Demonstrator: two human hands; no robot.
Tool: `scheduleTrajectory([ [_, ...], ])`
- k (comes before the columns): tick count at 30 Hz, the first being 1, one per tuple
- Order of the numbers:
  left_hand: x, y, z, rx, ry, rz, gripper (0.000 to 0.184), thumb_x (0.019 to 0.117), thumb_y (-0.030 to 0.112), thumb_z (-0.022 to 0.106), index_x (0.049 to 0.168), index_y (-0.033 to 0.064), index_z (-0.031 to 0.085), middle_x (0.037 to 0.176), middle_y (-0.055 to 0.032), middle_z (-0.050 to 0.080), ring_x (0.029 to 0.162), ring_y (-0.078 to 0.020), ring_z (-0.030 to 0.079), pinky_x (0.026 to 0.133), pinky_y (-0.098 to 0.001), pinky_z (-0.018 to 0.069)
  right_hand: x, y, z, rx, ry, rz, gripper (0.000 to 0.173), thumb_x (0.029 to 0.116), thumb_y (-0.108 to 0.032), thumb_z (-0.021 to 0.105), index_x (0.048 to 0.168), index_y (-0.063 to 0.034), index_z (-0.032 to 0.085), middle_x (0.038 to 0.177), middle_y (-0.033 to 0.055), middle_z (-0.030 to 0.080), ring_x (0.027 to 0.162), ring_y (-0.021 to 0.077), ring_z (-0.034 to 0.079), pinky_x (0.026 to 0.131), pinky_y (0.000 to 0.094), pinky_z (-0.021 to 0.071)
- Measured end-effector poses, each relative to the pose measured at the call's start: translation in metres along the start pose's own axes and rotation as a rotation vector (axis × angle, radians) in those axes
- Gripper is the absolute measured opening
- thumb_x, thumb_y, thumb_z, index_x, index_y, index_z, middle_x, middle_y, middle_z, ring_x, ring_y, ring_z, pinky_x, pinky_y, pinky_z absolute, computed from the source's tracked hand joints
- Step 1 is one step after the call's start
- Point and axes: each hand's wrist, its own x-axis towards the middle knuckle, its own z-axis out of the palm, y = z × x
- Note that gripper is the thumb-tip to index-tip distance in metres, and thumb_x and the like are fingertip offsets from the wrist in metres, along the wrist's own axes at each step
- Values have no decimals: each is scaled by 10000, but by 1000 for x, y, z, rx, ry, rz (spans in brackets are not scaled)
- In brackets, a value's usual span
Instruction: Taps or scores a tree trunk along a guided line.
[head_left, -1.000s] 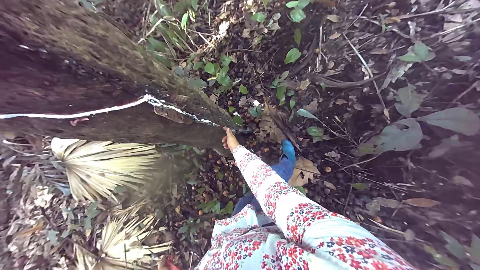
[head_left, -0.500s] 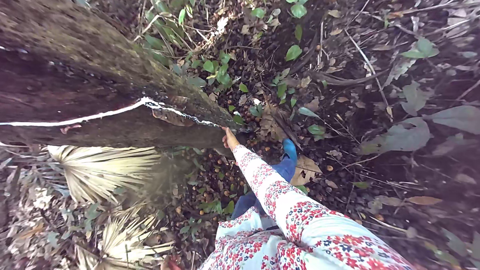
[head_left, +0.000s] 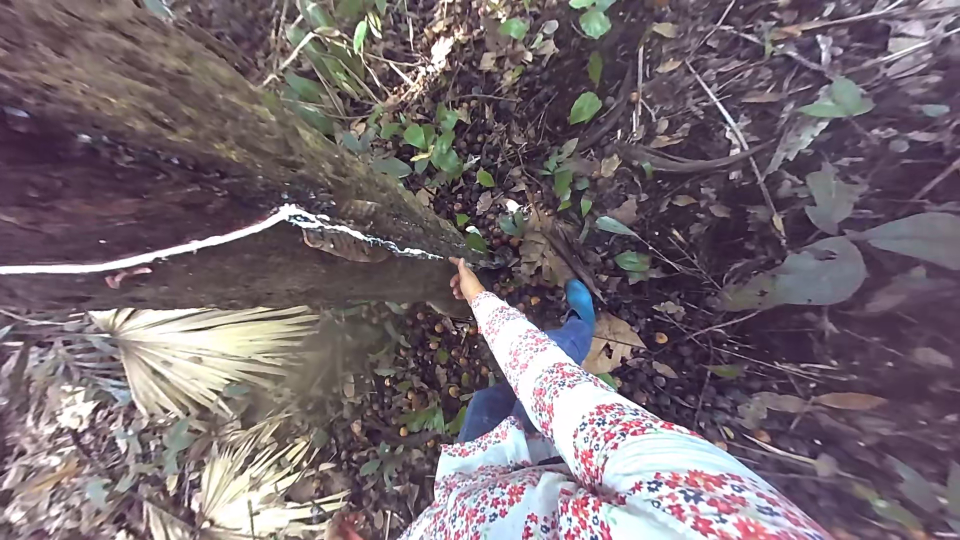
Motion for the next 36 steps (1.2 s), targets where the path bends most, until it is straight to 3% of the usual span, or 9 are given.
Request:
scheduleTrajectory([
  [5,-2,7,10,1,-3,-5,257,1081,251,347,882,153,476,620,37,535,480,-57,525,432,-209,452,-1,-1,5,39,-38,-101,600,1122,-430,82,1567,-186,402,827,85,553,622,182,498,636,340,473],
  [11,1,5,19,-5,-14,39,259,1095,237,333,908,149,490,621,52,544,492,-48,544,455,-210,478,-1,-8,-2,-110,-13,-16,592,1120,-455,100,1558,-211,414,895,116,591,671,208,509,671,366,463],
  [18,7,1,22,-46,-45,33,287,1097,236,329,889,143,505,601,46,560,472,-61,556,442,-215,490,12,-8,-6,-44,-20,-87,605,1129,-432,112,1484,-118,489,892,112,566,686,208,502,673,377,458],
  [21,7,0,22,-42,-39,32,281,1094,235,336,887,149,506,602,49,559,475,-57,558,434,-221,489,14,-7,-8,-115,-41,-69,604,1125,-452,112,1506,-155,475,901,122,574,675,217,497,655,385,453],
  [26,8,0,20,-29,-40,38,279,1095,246,334,907,135,509,610,36,560,488,-69,564,444,-232,491,19,-8,-17,-192,-4,-38,648,1117,-484,88,1506,-141,476,1088,224,622,844,321,580,786,483,483],
  [29,11,-1,20,-30,-57,32,289,1095,249,317,899,142,501,603,43,561,481,-67,562,440,-230,486,15,-12,-16,-132,-7,-51,628,1121,-476,108,1495,-140,484,1010,171,608,778,266,548,742,432,470],
  [33,12,0,24,-56,-45,26,285,1094,248,333,888,147,503,598,43,554,472,-62,553,435,-224,485,12,-15,-12,-147,-20,31,642,1103,-519,79,1535,-212,442,933,134,591,703,238,506,692,402,454],
  [36,14,-1,25,-35,-25,34,284,1090,263,350,893,136,510,615,35,555,483,-64,553,441,-226,485,8,-15,-13,-147,2,98,653,1096,-539,70,1547,-227,425,1008,162,595,763,265,528,724,420,460],
])
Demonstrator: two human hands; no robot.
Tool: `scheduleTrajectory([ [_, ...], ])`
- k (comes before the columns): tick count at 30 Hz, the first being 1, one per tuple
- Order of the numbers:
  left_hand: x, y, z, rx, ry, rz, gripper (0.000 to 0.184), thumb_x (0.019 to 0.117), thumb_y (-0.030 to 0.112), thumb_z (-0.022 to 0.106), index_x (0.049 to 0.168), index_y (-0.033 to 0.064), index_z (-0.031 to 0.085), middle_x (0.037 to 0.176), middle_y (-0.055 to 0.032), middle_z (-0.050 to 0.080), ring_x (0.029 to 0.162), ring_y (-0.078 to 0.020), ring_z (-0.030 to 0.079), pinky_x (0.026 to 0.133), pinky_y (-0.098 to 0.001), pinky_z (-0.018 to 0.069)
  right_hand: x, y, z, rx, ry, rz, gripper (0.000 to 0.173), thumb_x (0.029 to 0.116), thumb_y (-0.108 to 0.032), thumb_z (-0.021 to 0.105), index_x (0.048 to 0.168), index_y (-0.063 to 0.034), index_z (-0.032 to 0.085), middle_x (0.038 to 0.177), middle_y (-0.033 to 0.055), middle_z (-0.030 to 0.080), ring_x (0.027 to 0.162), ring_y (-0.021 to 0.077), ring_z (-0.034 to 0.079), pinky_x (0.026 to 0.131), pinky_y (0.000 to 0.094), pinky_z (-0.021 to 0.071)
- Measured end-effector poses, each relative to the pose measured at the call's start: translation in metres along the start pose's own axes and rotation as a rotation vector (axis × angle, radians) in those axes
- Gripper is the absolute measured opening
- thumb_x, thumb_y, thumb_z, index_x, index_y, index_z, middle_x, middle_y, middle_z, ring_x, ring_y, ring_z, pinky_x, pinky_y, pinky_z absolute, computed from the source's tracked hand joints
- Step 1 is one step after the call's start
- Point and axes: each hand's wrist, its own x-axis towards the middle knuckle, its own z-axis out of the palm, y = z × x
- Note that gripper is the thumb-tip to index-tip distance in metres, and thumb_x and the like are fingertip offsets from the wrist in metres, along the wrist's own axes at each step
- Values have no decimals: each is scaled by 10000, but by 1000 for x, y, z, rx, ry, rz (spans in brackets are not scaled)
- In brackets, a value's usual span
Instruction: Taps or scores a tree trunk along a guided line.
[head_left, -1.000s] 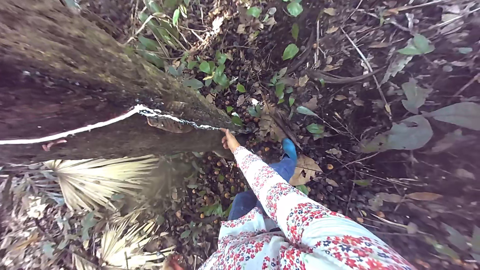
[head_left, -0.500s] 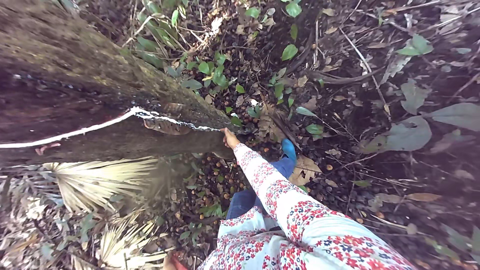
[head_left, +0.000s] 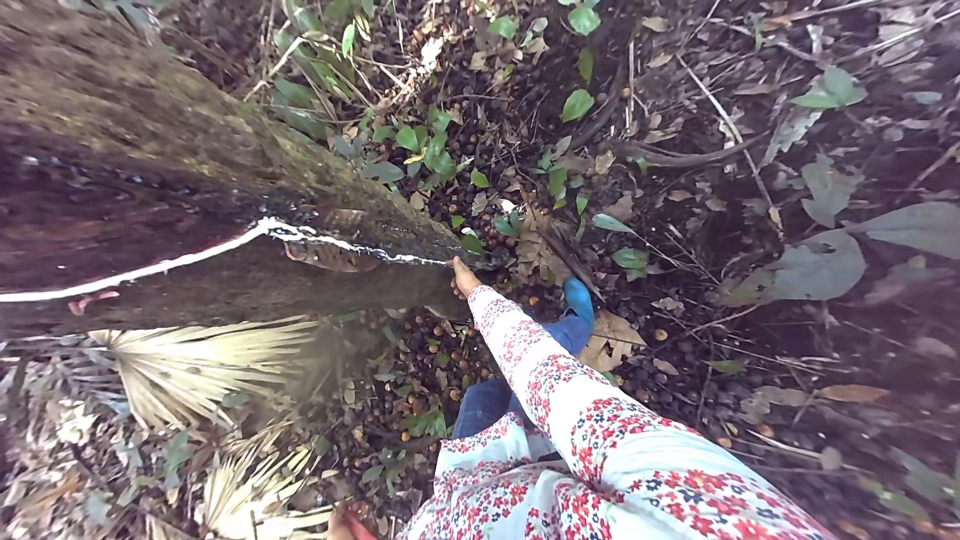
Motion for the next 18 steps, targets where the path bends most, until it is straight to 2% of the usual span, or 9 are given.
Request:
scheduleTrajectory([
  [3,-4,4,2,2,-18,9,275,1091,252,343,893,145,501,618,47,555,493,-55,558,450,-215,487,-4,0,-3,39,12,28,657,1099,-531,64,1553,-208,412,1111,190,607,842,286,555,784,436,464],
  [6,-7,6,2,-24,-70,12,302,1097,242,305,884,146,498,611,46,567,492,-49,565,450,-209,491,-4,2,-3,80,11,-6,646,1105,-512,68,1544,-199,424,1022,148,613,777,248,548,739,404,466],
  [9,-4,3,2,-21,-73,14,339,1100,241,284,850,148,493,577,56,557,460,-51,552,429,-211,482,3,8,-1,77,1,0,633,1103,-521,82,1555,-230,416,972,126,603,735,224,537,706,372,463],
  [18,6,-9,9,6,-26,-13,300,1098,245,325,871,145,493,588,44,546,464,-49,543,427,-205,473,18,13,0,64,1,42,625,1101,-533,86,1564,-258,403,1018,134,589,770,238,517,735,396,447],
])
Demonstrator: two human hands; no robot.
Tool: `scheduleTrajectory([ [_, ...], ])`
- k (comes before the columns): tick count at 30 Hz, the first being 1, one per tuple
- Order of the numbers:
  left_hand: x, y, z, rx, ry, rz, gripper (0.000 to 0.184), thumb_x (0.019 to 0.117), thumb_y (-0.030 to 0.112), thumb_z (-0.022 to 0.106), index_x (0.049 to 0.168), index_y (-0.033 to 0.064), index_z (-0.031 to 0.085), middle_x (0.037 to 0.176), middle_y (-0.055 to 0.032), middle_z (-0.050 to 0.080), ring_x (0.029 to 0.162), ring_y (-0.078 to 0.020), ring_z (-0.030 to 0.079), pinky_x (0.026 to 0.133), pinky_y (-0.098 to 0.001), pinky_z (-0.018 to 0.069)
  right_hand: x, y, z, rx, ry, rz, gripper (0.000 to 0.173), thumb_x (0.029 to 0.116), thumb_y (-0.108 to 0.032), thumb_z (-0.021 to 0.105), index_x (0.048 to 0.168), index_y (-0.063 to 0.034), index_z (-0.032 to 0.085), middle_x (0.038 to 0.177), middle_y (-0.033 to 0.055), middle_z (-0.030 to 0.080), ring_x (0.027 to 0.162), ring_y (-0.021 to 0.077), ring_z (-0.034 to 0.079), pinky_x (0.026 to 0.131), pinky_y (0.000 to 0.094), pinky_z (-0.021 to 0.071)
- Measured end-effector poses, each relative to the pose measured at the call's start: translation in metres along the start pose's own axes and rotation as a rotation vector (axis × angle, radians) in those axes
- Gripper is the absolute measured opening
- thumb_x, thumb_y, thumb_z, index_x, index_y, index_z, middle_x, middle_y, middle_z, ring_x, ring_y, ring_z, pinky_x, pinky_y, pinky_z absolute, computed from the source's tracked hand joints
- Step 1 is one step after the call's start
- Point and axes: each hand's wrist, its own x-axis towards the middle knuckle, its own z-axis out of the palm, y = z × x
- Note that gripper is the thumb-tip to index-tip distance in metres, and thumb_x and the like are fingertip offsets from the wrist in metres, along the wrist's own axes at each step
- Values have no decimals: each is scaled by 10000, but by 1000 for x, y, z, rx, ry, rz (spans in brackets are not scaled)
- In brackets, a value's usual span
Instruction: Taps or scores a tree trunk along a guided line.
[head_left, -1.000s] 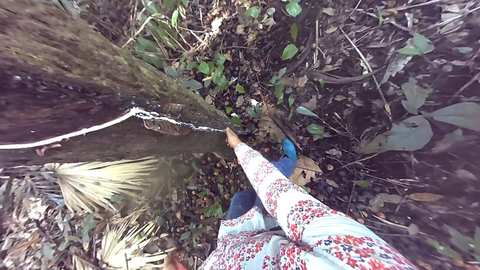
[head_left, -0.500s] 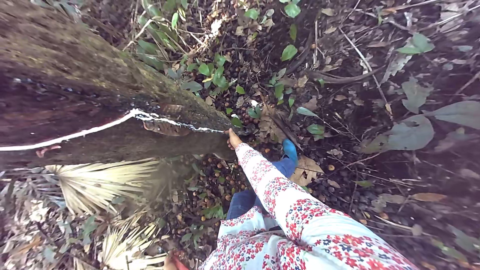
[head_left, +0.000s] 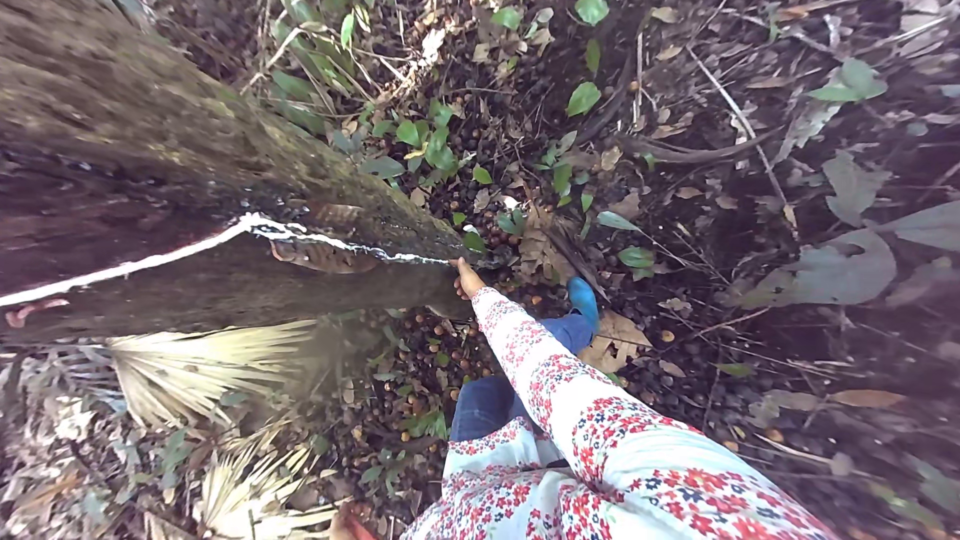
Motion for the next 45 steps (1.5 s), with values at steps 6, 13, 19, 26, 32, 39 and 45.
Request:
scheduleTrajectory([
  [6,2,-7,10,16,11,-2,294,1100,257,331,885,143,496,596,44,551,473,-55,554,439,-210,486,11,9,-1,-15,11,6,608,1106,-520,102,1564,-260,406,1035,138,603,775,232,531,731,388,452],
  [13,7,-12,16,19,20,1,291,1104,252,334,894,141,502,605,41,548,490,-59,558,459,-210,491,21,13,-4,-86,-3,-1,607,1108,-505,96,1561,-246,408,994,126,589,763,226,520,733,377,450],
  [19,16,-18,15,-4,-22,22,345,1112,265,266,878,151,493,599,55,561,500,-54,575,474,-211,503,36,23,-6,-162,11,-25,606,1113,-494,101,1578,-233,389,1308,241,586,985,345,596,866,497,470],
  [26,12,-17,19,-2,-9,6,320,1105,257,287,891,145,497,617,45,565,509,-49,571,470,-208,497,43,32,-12,-118,41,11,653,1113,-491,86,1573,-150,402,1401,268,547,1128,381,592,977,509,451],
  [32,6,-12,24,-7,-15,6,323,1107,237,285,873,155,492,599,58,557,487,-37,562,458,-192,489,33,25,-11,24,11,-76,627,1122,-449,82,1526,-149,456,1055,164,615,818,237,556,793,385,462],
  [39,2,-15,28,-23,1,2,331,1108,262,297,862,153,490,601,49,552,491,-55,561,459,-206,488,40,30,-16,-177,53,52,674,1115,-489,93,1585,-85,359,1424,288,525,1215,402,566,1030,534,434],
  [45,-9,3,30,-66,32,92,297,1101,254,332,893,144,514,620,50,573,493,-35,563,450,-198,490,10,38,-30,-382,154,80,554,1122,-384,343,1530,-17,422,1486,249,524,1414,361,483,1176,526,359],
])
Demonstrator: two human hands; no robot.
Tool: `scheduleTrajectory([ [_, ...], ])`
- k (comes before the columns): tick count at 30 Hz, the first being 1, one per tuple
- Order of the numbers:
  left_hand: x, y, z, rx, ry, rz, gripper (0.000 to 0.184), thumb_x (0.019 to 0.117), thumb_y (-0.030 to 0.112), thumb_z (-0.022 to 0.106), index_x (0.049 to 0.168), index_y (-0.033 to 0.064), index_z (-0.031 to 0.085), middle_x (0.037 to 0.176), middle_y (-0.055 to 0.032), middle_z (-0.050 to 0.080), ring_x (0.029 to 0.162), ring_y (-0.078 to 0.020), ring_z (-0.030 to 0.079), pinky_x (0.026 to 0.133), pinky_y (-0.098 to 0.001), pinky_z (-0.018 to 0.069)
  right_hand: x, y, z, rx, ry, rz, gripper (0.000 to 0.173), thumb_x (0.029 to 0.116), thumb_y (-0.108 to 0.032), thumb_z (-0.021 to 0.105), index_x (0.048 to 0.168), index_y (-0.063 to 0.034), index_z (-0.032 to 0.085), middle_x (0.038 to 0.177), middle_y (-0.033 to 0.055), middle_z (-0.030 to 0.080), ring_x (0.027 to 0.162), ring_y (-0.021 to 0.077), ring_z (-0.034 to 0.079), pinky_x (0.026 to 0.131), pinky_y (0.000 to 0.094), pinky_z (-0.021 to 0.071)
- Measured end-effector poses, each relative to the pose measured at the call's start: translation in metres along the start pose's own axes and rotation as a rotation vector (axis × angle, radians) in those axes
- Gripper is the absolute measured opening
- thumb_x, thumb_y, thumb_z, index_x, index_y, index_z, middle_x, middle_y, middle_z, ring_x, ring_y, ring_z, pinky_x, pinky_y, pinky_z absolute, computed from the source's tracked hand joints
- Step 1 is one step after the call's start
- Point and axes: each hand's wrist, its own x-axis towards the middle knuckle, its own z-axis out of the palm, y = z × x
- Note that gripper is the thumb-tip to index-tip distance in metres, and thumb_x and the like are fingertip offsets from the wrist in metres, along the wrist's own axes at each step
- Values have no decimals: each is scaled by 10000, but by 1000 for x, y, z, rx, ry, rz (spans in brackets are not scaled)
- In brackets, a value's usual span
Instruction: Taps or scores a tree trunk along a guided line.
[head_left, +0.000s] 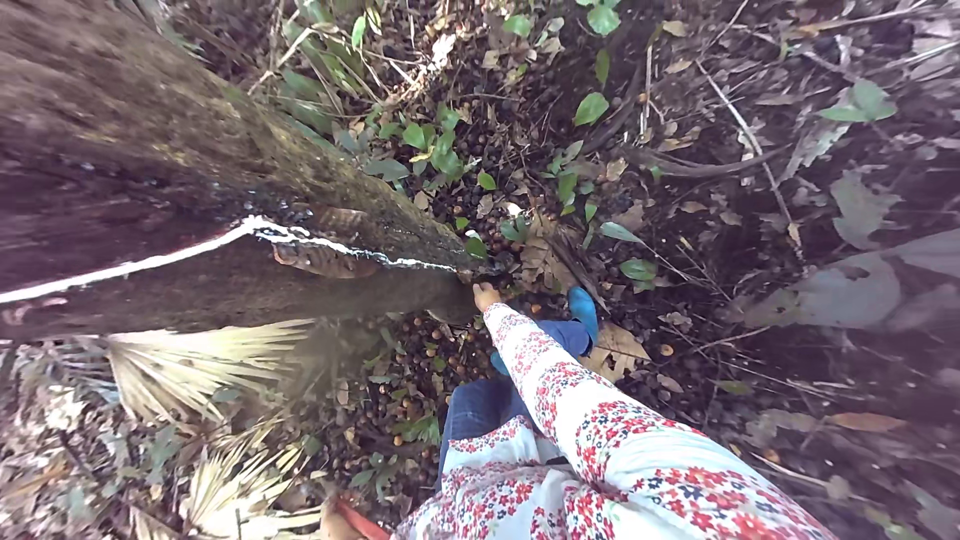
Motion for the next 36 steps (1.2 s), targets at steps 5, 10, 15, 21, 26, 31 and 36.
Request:
scheduleTrajectory([
  [5,-7,50,24,-38,38,246,169,1053,215,478,961,100,562,681,55,578,527,-35,572,499,-208,519,-88,-11,24,-396,-404,-255,529,1061,-401,516,1250,80,630,1284,297,619,1198,405,609,1027,580,455],
  [10,-74,141,72,-55,60,452,286,1066,196,464,1194,-51,528,836,-8,568,666,-23,574,650,-211,527,-236,-43,42,-402,-935,-706,485,1016,-177,637,1445,19,522,1269,276,647,1143,376,650,1022,542,493],
  [15,-140,232,106,-336,-26,739,304,1036,91,442,1232,-138,485,860,-20,594,702,23,596,686,-154,527,-329,-86,24,-391,-974,-1061,719,938,-12,670,1566,18,319,1316,333,591,1133,411,650,990,546,518],
  [21,-229,324,139,-607,-323,1141,440,1003,150,453,1254,-211,432,1052,-30,638,926,34,638,878,-180,551,-377,-150,-45,-359,-562,-1536,589,986,-126,556,1497,114,390,1337,313,588,1166,328,644,1019,449,517],
  [26,-305,393,171,-679,-526,1402,555,1045,303,505,1219,-223,482,1056,-44,663,964,45,628,896,-180,545,-421,-215,-104,-275,-332,-1896,576,1011,-193,534,1456,142,388,1143,177,663,880,74,664,787,244,575],
  [31,-363,458,182,-645,-424,1442,447,985,126,509,1334,-153,491,1126,-171,659,964,-47,636,882,-229,534,-461,-274,-139,-221,-62,-2124,646,1008,-137,512,1515,182,270,1380,277,571,1035,4,634,898,163,513],
  [36,-382,508,186,-558,-323,1418,429,1053,253,496,1337,-67,513,1099,-182,674,978,-186,669,897,-393,552,-495,-317,-158,-240,28,-2126,552,1023,-96,487,1496,160,361,1319,269,618,879,9,640,782,180,535],
])
